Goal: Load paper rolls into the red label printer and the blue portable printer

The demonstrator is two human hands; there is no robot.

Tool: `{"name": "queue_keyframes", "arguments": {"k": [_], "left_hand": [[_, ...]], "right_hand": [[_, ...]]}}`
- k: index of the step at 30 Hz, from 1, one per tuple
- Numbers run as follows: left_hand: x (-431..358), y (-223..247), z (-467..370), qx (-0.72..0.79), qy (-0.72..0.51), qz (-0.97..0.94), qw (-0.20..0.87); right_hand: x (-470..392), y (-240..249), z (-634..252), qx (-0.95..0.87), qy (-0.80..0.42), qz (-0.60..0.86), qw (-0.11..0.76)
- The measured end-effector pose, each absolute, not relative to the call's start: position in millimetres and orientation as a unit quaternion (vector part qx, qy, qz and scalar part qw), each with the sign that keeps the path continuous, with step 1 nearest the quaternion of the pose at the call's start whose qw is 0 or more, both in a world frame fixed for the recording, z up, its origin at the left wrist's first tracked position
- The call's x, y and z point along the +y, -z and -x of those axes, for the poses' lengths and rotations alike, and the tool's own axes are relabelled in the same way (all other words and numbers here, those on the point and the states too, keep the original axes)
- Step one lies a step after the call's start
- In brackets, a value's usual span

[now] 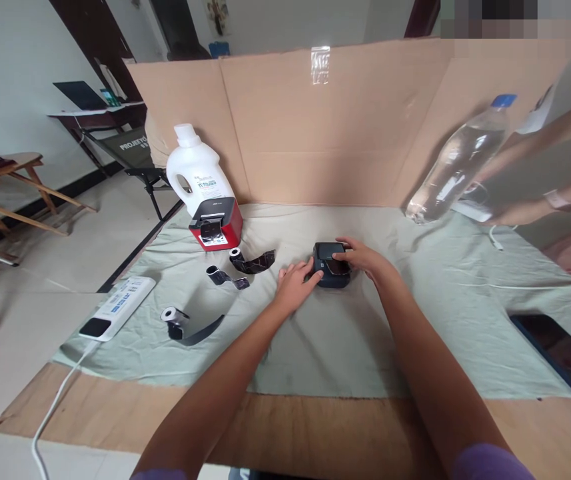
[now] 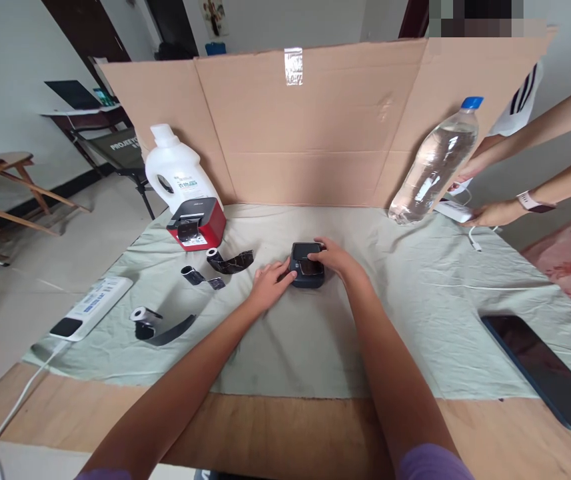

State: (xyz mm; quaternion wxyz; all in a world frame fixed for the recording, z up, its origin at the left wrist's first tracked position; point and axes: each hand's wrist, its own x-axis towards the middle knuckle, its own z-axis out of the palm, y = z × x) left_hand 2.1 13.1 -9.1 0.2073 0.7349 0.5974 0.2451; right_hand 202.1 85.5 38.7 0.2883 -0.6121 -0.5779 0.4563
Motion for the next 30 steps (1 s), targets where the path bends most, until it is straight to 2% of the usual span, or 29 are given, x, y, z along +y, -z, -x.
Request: {"name": "queue_keyframes", "arguments": {"k": [5,10,14,18,22,26,30], "left_hand": [[12.9,8.9,-2.1,0.595,-0.250,-0.736,0.203],[13.4,9.3,-2.4,0.593,-0.257,-0.734,0.211],[14.8,9.7,-2.6,0.585,-0.253,-0.738,0.221],[10.4,8.9,-3.1,0.589,-0.249,-0.737,0.218],[0.3,4.9,-11.9,0.580,-0.279,-0.724,0.249],[5.1,-10.7,-48.9,0.526,-0.344,-0.721,0.292],[37.8,-28.4,-127.7,0.493,-0.340,-0.747,0.289]], "right_hand": [[77.3,-26.0,-197.2,-0.531,-0.405,0.648,0.366],[39.0,-6.0,-198.5,-0.540,-0.382,0.615,0.430],[6.4,1.6,-194.4,-0.644,-0.330,0.553,0.412],[-4.9,1.2,-186.7,-0.689,-0.276,0.550,0.383],[-3.6,-2.9,-188.5,-0.696,-0.229,0.544,0.410],[2.1,-18.3,-221.0,-0.684,-0.167,0.545,0.456],[16.5,-37.9,-291.7,-0.632,-0.114,0.593,0.485]]}}
